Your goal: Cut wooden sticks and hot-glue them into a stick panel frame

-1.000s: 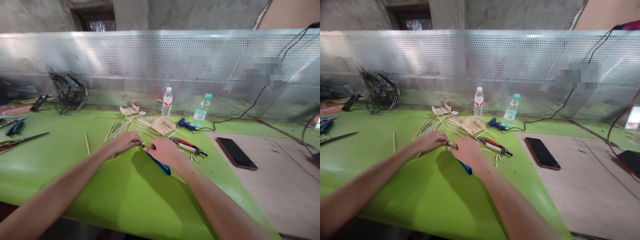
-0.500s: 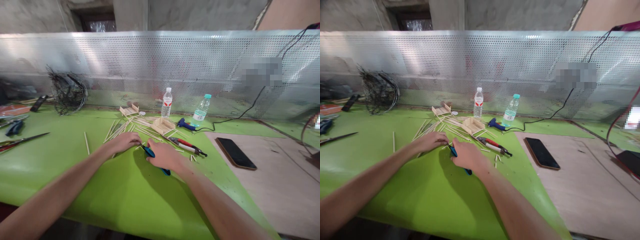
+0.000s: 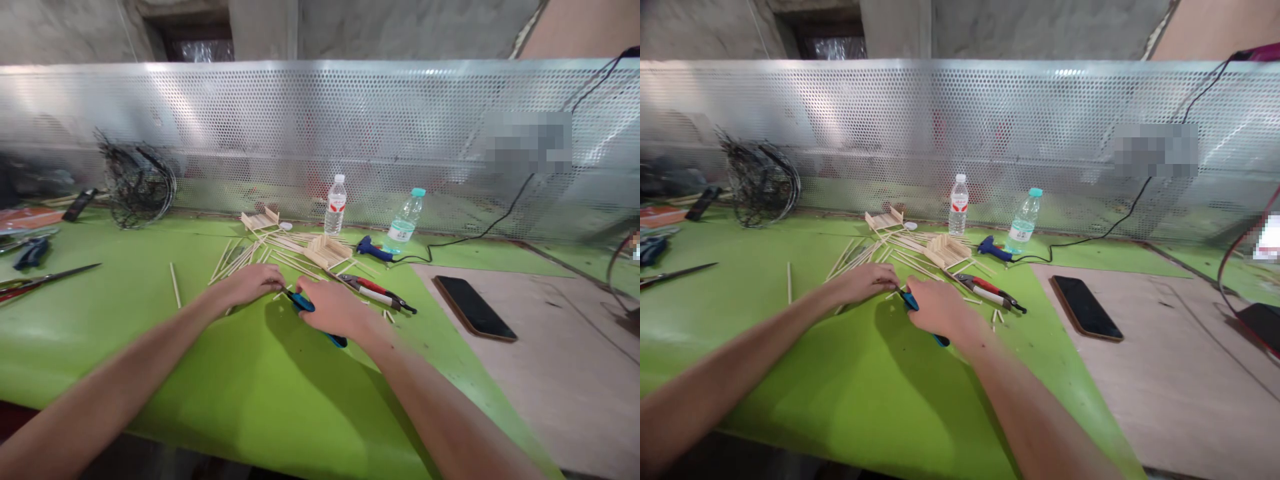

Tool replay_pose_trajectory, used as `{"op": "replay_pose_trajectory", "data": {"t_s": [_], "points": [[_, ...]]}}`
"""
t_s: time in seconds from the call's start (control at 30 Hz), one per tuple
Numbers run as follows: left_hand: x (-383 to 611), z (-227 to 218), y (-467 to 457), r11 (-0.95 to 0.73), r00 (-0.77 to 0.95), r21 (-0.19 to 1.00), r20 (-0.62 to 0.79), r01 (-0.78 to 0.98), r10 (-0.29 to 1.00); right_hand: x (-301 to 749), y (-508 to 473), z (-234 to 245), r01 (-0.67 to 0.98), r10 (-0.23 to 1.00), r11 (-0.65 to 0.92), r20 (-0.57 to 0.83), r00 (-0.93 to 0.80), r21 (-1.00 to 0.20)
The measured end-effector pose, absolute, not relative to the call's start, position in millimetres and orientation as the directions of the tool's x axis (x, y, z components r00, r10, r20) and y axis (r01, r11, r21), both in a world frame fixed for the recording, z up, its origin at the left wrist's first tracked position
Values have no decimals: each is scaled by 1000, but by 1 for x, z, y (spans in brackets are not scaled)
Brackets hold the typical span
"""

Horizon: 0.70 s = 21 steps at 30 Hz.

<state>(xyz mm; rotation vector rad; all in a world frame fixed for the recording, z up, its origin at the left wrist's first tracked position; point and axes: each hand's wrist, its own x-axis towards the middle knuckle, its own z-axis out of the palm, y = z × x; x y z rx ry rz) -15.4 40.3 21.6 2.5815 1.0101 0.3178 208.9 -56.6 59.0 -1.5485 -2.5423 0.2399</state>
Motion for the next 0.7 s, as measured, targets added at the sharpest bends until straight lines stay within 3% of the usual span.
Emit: {"op": "replay_pose_trajectory", "data": {"t_s": [0.37,0.7], "points": [[-23,23,41,-576,694,541,-18,612,720,208,-60,62,874,888,455,4,-461,-170],[-28,29,41,-632,755,473,-118,614,645,208,-60,61,871,886,460,25,-463,-174]]}}
